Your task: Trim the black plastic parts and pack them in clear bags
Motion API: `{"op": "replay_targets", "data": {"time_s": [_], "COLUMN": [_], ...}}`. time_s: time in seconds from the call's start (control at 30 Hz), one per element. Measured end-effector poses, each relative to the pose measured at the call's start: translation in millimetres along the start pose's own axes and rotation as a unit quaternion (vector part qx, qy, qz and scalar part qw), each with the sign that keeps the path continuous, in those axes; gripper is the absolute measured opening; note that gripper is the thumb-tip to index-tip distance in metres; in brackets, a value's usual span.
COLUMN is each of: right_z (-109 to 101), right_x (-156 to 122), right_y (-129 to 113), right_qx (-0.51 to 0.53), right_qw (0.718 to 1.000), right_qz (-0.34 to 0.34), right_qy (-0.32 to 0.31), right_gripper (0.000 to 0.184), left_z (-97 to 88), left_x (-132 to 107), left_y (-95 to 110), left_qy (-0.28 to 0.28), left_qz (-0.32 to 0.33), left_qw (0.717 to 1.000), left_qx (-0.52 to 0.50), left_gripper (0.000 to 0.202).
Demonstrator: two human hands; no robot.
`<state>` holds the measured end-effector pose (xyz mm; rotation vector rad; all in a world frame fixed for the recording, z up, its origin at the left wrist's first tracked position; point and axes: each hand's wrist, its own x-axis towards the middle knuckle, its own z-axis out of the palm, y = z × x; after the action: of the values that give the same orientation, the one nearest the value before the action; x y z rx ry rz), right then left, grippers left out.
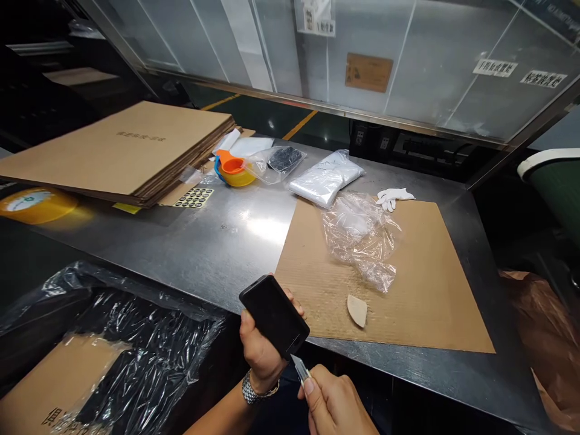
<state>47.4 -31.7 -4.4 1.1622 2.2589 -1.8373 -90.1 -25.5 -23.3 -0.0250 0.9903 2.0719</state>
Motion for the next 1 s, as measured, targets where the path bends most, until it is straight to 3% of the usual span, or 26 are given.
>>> {"op": "replay_targets", "data": {"time_s": [0.13, 0.2, 0.3, 0.37, 0.47, 0.73, 0.9, 1.0], "right_z": [1.4, 3.2, 6.0, 7.7, 10.4, 16.0, 17.5, 16.9], "right_x": [-3.7, -3.5, 0.2, 3.1, 5.7, 4.6, 4.4, 4.7], "right_y": [1.5, 4.8, 7.7, 6.9, 4.3, 5.2, 5.8, 6.9], "right_qx": [-0.136, -0.252, -0.386, -0.448, -0.501, -0.518, -0.512, -0.521], "right_qw": [0.980, 0.932, 0.830, 0.780, 0.740, 0.724, 0.745, 0.742], "right_qz": [-0.099, -0.192, -0.295, -0.314, -0.309, -0.303, -0.293, -0.292], "right_qy": [0.105, 0.179, 0.273, 0.304, 0.324, 0.340, 0.312, 0.306], "right_gripper": [0.024, 0.019, 0.024, 0.026, 0.025, 0.027, 0.028, 0.029], "left_z": [2.7, 3.8, 4.8, 4.6, 3.6, 6.7, 8.9, 7.4], "left_x": [1.4, 2.3, 3.4, 3.9, 4.6, 1.4, -2.2, -2.3], "left_y": [1.0, 2.3, 4.1, 4.9, 5.2, 8.1, 10.8, 10.3], "left_qy": [-0.033, -0.020, 0.004, 0.011, 0.012, 0.019, 0.021, 0.022], "left_qz": [0.021, 0.043, 0.078, 0.097, 0.122, 0.188, 0.173, 0.163], "left_qw": [0.997, 0.996, 0.994, 0.992, 0.990, 0.981, 0.984, 0.986], "left_qx": [-0.059, -0.073, -0.080, -0.076, -0.071, -0.045, -0.026, -0.016], "left_gripper": [0.047, 0.046, 0.047, 0.050, 0.050, 0.051, 0.046, 0.046]}}
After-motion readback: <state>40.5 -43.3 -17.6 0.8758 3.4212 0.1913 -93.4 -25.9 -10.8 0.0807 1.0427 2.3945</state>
